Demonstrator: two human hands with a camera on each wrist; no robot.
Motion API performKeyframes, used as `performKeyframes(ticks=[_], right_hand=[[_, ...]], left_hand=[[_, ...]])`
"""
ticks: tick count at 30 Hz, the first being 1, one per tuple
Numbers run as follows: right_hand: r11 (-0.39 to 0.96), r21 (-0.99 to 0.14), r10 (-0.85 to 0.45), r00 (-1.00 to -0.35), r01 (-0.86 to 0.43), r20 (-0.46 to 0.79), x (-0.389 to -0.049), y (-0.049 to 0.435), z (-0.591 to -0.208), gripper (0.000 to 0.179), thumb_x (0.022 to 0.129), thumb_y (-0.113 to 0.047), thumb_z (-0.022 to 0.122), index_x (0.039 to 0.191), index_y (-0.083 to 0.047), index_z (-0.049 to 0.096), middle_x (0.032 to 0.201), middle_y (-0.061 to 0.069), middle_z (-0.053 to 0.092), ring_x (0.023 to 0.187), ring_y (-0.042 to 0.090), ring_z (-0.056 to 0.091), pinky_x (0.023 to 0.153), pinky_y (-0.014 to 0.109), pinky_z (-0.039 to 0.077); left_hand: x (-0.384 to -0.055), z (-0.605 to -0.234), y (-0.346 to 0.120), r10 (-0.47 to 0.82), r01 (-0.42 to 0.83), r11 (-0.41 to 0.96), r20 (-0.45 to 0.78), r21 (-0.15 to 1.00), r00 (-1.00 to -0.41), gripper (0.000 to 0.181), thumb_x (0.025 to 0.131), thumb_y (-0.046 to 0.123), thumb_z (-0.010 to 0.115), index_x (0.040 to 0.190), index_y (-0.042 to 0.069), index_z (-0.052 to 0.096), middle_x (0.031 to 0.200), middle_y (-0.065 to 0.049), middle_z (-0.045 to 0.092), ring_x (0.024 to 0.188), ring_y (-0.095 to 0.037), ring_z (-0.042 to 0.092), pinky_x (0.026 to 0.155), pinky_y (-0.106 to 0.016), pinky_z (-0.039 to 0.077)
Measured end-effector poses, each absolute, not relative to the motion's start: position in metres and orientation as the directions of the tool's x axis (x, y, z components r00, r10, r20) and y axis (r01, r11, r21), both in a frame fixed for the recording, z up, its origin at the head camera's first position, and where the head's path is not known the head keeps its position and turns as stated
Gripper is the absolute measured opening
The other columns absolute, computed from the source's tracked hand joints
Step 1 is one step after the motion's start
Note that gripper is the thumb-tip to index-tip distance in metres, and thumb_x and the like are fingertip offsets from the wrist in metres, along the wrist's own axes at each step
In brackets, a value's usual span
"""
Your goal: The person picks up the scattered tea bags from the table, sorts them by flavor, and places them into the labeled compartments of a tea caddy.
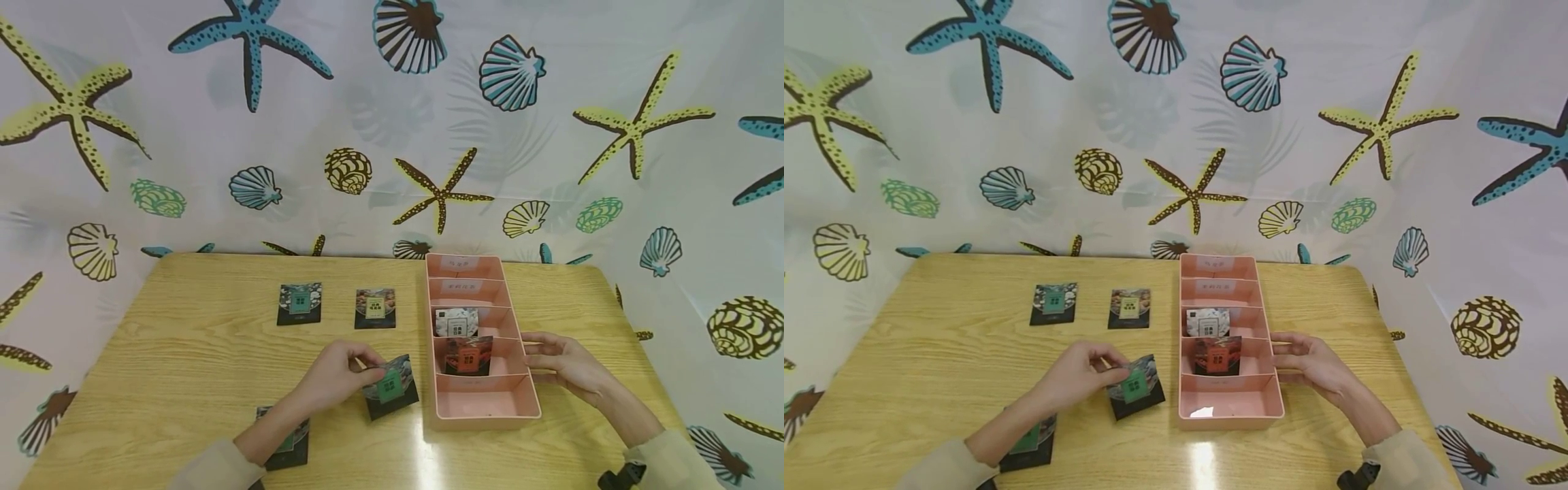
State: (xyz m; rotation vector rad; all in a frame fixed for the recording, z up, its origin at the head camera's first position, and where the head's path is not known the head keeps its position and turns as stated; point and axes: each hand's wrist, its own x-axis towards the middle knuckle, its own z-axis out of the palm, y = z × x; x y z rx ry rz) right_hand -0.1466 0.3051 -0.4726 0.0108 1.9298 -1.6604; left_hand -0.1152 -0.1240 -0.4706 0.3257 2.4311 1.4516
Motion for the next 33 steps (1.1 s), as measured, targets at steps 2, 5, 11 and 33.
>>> performKeyframes(ticks=[2, 5, 11, 33], right_hand=[[0.222, -0.901, -0.360, -0.828, 0.371, -0.430, -0.146, 0.305, -0.472, 0.074, 0.104, -0.017, 0.068, 0.163, 0.005, 0.028, 0.147, 0.023, 0.060, 0.121, 0.020, 0.071, 0.099, 0.035, 0.061], [0.224, -0.901, -0.358, -0.829, 0.371, -0.430, -0.146, 0.304, -0.472, 0.074, 0.105, -0.017, 0.067, 0.163, 0.005, 0.029, 0.148, 0.024, 0.059, 0.121, 0.020, 0.071, 0.099, 0.035, 0.061], [0.221, -0.902, -0.357, -0.830, 0.370, -0.428, -0.147, 0.303, -0.474, 0.073, 0.104, -0.017, 0.068, 0.163, 0.005, 0.029, 0.148, 0.024, 0.059, 0.120, 0.019, 0.071, 0.099, 0.034, 0.062], [0.215, -0.908, -0.363, -0.834, 0.359, -0.416, -0.146, 0.305, -0.474, 0.074, 0.104, -0.015, 0.068, 0.163, 0.006, 0.029, 0.147, 0.022, 0.060, 0.119, 0.016, 0.071, 0.099, 0.035, 0.062]], left_hand=[[-0.115, -0.466, -0.120, 0.337, 0.056, 0.464, -0.117, 0.884, -0.934, 0.007, 0.097, 0.017, 0.077, 0.101, 0.013, 0.080, 0.100, -0.005, 0.075, 0.071, -0.014, 0.059, 0.058, -0.026, 0.046], [-0.114, -0.459, -0.116, 0.332, 0.070, 0.468, -0.102, 0.881, -0.938, 0.006, 0.097, 0.017, 0.076, 0.101, 0.014, 0.080, 0.101, -0.005, 0.075, 0.075, -0.015, 0.062, 0.061, -0.026, 0.048], [-0.114, -0.442, -0.110, 0.333, 0.111, 0.457, -0.054, 0.882, -0.941, 0.007, 0.098, 0.019, 0.076, 0.102, 0.016, 0.080, 0.103, -0.005, 0.076, 0.077, -0.015, 0.065, 0.063, -0.027, 0.052], [-0.115, -0.413, -0.059, 0.423, 0.260, 0.349, 0.096, 0.901, -0.901, 0.007, 0.097, 0.015, 0.076, 0.103, 0.015, 0.082, 0.104, -0.004, 0.078, 0.079, -0.006, 0.065, 0.069, -0.022, 0.056]])
